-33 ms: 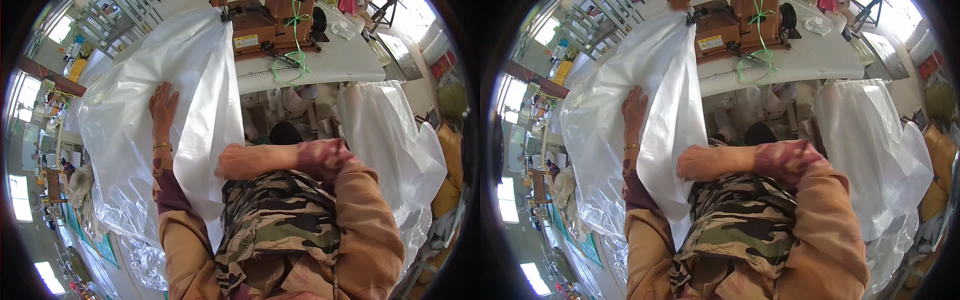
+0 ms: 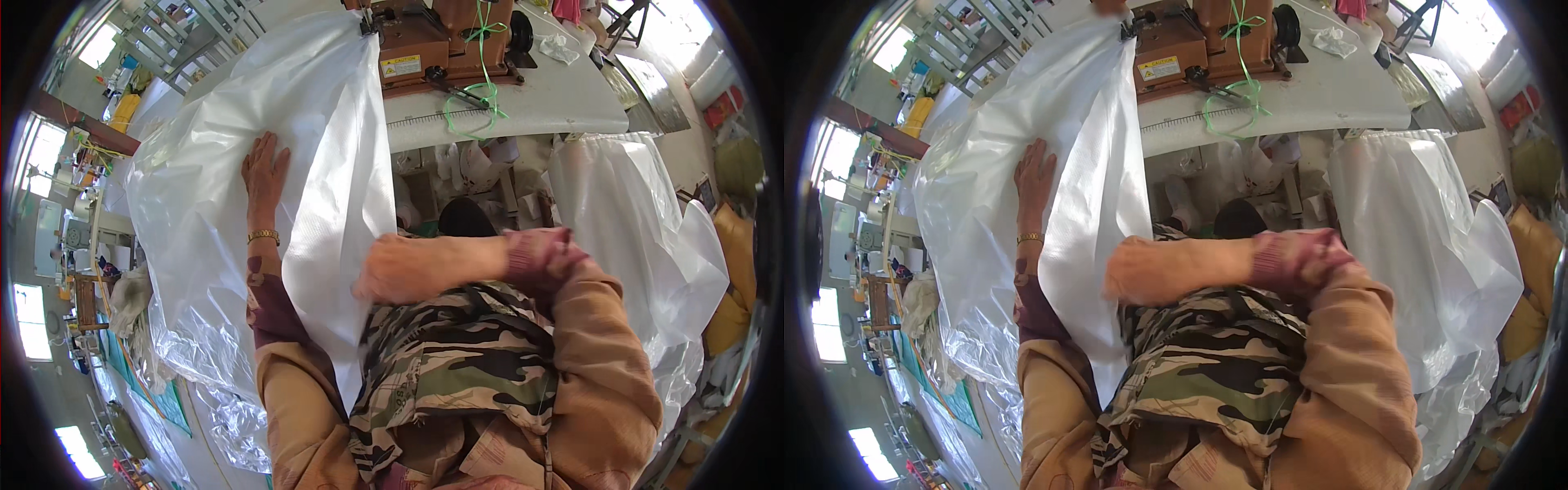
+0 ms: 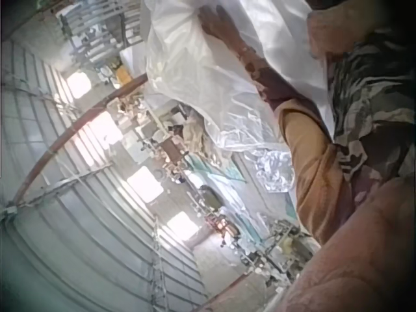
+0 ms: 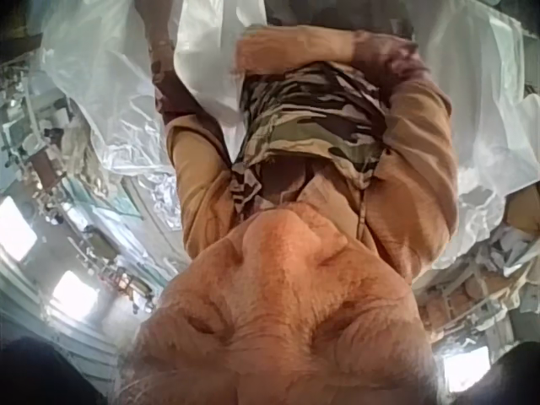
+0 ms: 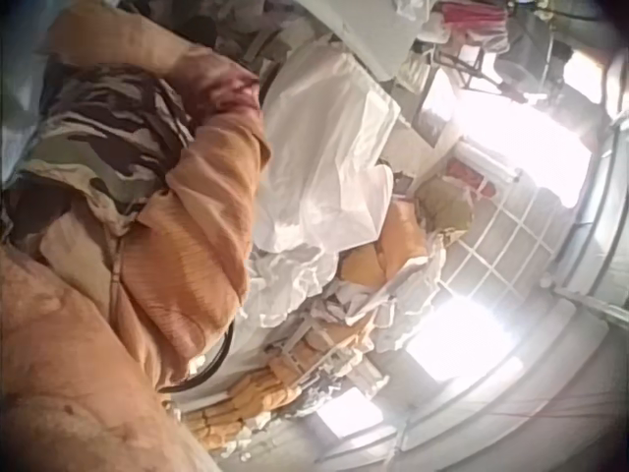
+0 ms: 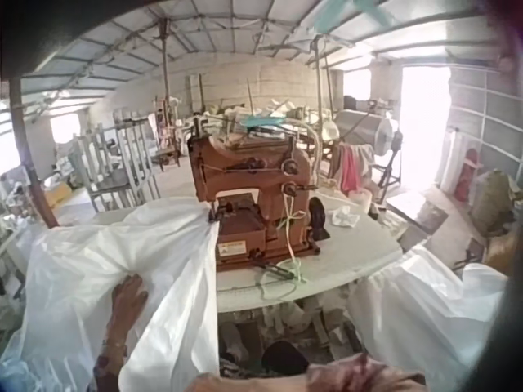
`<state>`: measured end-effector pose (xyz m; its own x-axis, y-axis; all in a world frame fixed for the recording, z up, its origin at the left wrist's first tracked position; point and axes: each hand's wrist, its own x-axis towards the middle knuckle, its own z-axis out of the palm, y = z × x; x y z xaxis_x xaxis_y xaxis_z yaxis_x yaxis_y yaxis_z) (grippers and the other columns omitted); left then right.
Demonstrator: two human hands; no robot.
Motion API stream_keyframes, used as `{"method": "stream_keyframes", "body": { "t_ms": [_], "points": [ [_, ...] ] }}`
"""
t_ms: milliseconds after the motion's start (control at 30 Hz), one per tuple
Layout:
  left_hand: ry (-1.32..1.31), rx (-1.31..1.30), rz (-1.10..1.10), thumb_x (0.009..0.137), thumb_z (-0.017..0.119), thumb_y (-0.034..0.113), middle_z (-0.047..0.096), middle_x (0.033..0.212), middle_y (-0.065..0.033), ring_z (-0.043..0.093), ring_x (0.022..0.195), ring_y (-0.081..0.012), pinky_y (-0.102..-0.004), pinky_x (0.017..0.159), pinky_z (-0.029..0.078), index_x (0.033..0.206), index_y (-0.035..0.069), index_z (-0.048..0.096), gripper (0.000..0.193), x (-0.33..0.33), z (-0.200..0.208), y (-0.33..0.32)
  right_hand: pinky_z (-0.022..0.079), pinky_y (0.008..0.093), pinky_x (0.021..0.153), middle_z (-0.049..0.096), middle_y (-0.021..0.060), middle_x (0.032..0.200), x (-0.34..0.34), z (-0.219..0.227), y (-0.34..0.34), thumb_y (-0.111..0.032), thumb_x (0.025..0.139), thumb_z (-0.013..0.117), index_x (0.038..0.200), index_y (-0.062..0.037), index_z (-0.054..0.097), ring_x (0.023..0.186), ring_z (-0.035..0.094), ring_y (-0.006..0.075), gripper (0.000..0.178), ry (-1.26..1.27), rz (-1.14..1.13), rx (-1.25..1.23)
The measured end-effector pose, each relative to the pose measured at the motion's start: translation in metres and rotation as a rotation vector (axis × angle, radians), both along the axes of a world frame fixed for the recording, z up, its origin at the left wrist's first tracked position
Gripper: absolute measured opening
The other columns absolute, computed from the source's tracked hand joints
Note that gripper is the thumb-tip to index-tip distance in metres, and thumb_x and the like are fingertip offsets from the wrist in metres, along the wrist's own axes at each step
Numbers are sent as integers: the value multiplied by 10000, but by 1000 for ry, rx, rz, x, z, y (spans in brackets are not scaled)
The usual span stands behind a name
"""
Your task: Sewing edges of large white plastic sheets using an industrial sewing machine in a manufacturing environment.
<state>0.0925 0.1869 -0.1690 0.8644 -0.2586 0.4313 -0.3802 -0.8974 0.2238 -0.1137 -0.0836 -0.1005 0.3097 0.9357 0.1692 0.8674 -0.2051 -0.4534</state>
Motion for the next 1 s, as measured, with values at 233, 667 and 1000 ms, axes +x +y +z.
{"method": "stream_keyframes", "body": {
  "t_ms": [233, 667, 1000],
  "points": [
    [-18, 33, -43, 1005, 507, 419, 463, 1504, -77, 366, 1428, -245, -446, 1181, 209, 1419, 111, 517, 516, 4, -6, 13, 506, 387, 665, 625, 95, 864, -68, 35, -111, -211, 783, 684, 879, -57, 650, 795, 627, 273, 185, 130, -17, 78],
    [108, -305, -301, 882, 725, 203, 585, 1347, -171, 555, 1249, -282, -359, 1031, 439, 1316, 7, 583, 497, -97, 73, -56, 499, 350, 836, 637, 8, 1121, -10, -124, -89, -502, 964, 557, 1293, -53, 582, 1041, 596, 156, 558, 1250, -777, 364],
    [270, -139, -217, 766, 807, 242, 606, 909, -103, 630, 794, -298, -397, 680, 504, 1097, 57, 551, 458, -235, 51, -146, 480, 279, 668, 632, 29, 786, -37, -130, 7, -241, 946, 626, 912, 28, 626, 735, 559, 103, 271, 980, -950, 818]
  ]
}}
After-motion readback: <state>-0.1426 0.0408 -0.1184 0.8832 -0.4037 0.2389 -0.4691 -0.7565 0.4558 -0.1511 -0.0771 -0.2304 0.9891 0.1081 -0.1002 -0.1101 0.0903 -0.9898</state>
